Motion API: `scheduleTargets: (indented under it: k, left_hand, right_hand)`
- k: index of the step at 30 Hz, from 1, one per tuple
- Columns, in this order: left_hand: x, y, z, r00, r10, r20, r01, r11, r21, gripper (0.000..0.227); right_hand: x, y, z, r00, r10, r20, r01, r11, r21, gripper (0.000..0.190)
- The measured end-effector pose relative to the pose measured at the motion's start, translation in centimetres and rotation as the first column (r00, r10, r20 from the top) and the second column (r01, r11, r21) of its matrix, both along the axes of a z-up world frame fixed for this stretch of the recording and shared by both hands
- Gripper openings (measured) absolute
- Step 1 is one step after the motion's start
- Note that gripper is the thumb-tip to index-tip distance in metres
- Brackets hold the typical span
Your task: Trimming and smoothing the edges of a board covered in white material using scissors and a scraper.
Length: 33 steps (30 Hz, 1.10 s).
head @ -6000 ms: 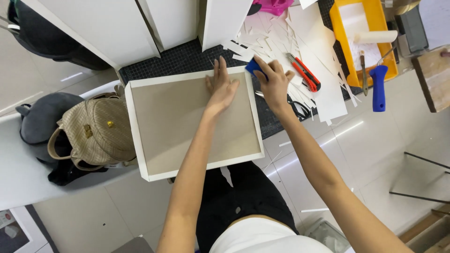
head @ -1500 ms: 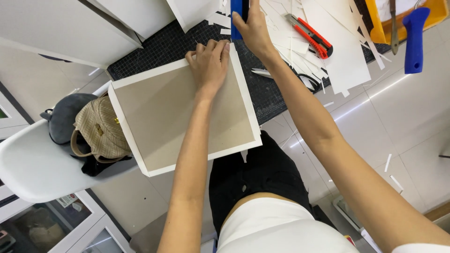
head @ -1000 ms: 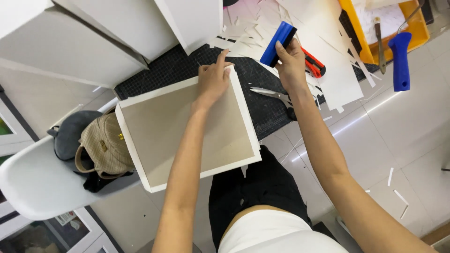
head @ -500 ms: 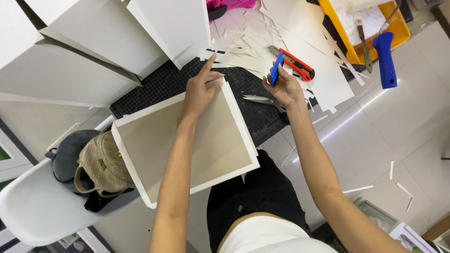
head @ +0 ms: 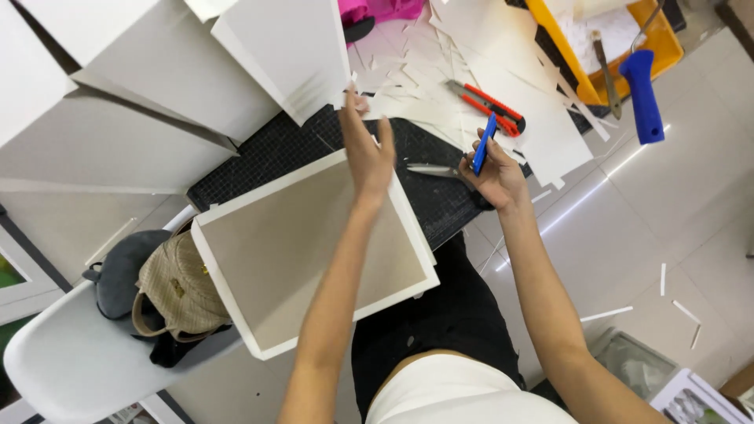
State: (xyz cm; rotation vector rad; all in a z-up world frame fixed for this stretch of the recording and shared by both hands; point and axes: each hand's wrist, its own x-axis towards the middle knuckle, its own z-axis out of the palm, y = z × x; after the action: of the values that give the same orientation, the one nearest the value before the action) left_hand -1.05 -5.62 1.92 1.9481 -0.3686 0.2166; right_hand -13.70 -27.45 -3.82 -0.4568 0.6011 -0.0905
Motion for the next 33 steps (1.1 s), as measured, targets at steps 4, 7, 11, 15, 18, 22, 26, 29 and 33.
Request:
scheduleTargets:
  k: [4, 7, 11, 15, 18, 22, 26, 29, 33]
  left_hand:
    - [-9.0, -6.1, 1.6, 0.940, -0.083, -0.331, 0.053, 0.994, -0.099, 0.072]
    - [-12.1, -9.7, -4.0, 0.910, 0.192, -0.367, -0.209, 0.978, -0.009, 0.071]
    - [-11.9, -12.3, -7.6, 0.814, 0.506, -0.285, -0.482, 0.863, 0.153, 0.061]
    - [-10.2, -11.6, -10.9, 0.809, 0.586, 0.040, -0.563, 0.755, 0.335, 0.048]
    - [-9.9, -11.5, -10.2, 0.816, 0.562, 0.137, -0.570, 0.741, 0.356, 0.044]
    - [-9.9, -11.7, -10.4, 0.794, 0.581, 0.179, -0.601, 0.703, 0.380, 0.045]
    - [-10.2, -11.9, -11.2, 0.789, 0.591, 0.166, -0.604, 0.698, 0.384, 0.044]
    - [-10.3, -12.0, -12.1, 0.772, 0.609, 0.181, -0.626, 0.680, 0.381, 0.048]
    - [-10.3, -11.8, -12.1, 0.763, 0.618, 0.190, -0.639, 0.677, 0.365, 0.048]
  right_hand:
    - [1.9, -3.9, -0.8, 0.995, 0.094, -0.015, -0.095, 0.995, -0.029, 0.019]
    - [4.0, -6.6, -0.4, 0.979, 0.202, -0.035, -0.205, 0.975, -0.087, 0.024]
    - [5.9, -8.5, 0.6, 0.933, 0.354, -0.069, -0.359, 0.930, -0.082, 0.021]
    - [6.9, -8.4, 4.5, 0.864, 0.491, -0.110, -0.498, 0.865, -0.054, 0.025]
    - [7.0, -9.4, 3.8, 0.828, 0.548, -0.123, -0.558, 0.827, -0.070, 0.021]
    - [7.3, -12.3, -1.9, 0.802, 0.577, -0.155, -0.587, 0.810, -0.019, 0.023]
    - [7.6, -12.1, -0.4, 0.786, 0.599, -0.150, -0.606, 0.795, -0.001, 0.023]
    - [8.1, -11.5, 1.0, 0.771, 0.625, -0.122, -0.632, 0.774, -0.026, 0.023]
    - [8.5, -11.2, 0.6, 0.754, 0.646, -0.118, -0.651, 0.759, -0.005, 0.028]
